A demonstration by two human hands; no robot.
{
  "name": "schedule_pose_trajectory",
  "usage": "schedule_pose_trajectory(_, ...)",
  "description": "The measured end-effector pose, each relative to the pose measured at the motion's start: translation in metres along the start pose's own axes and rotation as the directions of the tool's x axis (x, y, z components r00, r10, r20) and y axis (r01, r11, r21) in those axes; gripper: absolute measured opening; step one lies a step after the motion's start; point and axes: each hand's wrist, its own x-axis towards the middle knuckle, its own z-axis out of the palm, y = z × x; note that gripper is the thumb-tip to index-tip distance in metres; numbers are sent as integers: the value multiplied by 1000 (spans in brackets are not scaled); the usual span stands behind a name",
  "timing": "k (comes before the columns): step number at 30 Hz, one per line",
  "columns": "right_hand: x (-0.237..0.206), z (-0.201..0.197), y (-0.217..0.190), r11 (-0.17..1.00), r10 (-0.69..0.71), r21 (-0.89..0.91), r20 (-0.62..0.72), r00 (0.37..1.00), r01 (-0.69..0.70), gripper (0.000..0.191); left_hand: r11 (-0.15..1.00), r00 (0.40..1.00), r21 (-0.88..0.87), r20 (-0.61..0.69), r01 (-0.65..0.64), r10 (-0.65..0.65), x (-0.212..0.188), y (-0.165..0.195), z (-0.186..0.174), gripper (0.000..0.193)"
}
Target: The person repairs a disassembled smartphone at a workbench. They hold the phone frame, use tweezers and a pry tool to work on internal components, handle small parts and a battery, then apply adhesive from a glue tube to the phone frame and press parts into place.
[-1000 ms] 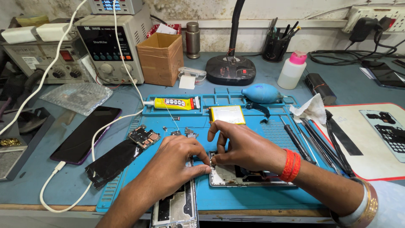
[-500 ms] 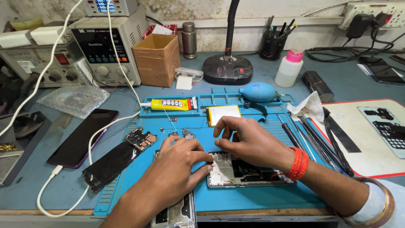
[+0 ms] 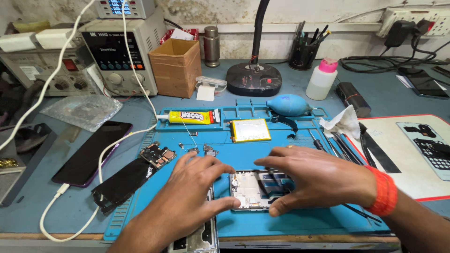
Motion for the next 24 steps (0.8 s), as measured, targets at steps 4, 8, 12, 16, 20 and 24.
schedule_pose_trajectory(4, -8, 2, -10, 986, 155, -76, 46, 987, -151, 96, 997, 998, 42, 18, 58, -59, 5, 2, -4, 46)
schedule_pose_trajectory(8, -6, 2, -12, 988, 146, 40, 17, 989, -146, 98, 996, 996, 44, -45, 73, -71, 13, 4, -3, 50)
schedule_pose_trajectory(12, 0, 0, -4, 970, 152, 201, -48, 987, -140, 80, 982, 983, -53, -29, 180, -181, 20, 5, -5, 56)
schedule_pose_trajectory(16, 4, -4, 15, 926, 187, 318, 80, 979, -203, 78, 923, 944, -203, 102, 328, -313, 31, 3, -8, 56)
schedule_pose_trajectory(20, 6, -1, 37, 893, 37, 447, 42, 998, -52, 63, 902, 930, -255, 208, 350, -302, 39, -1, -7, 48)
schedule_pose_trajectory(24, 10, 7, 54, 818, 119, 551, 118, 986, -164, 46, 864, 940, -383, 223, 329, -259, 45, -10, 0, 47)
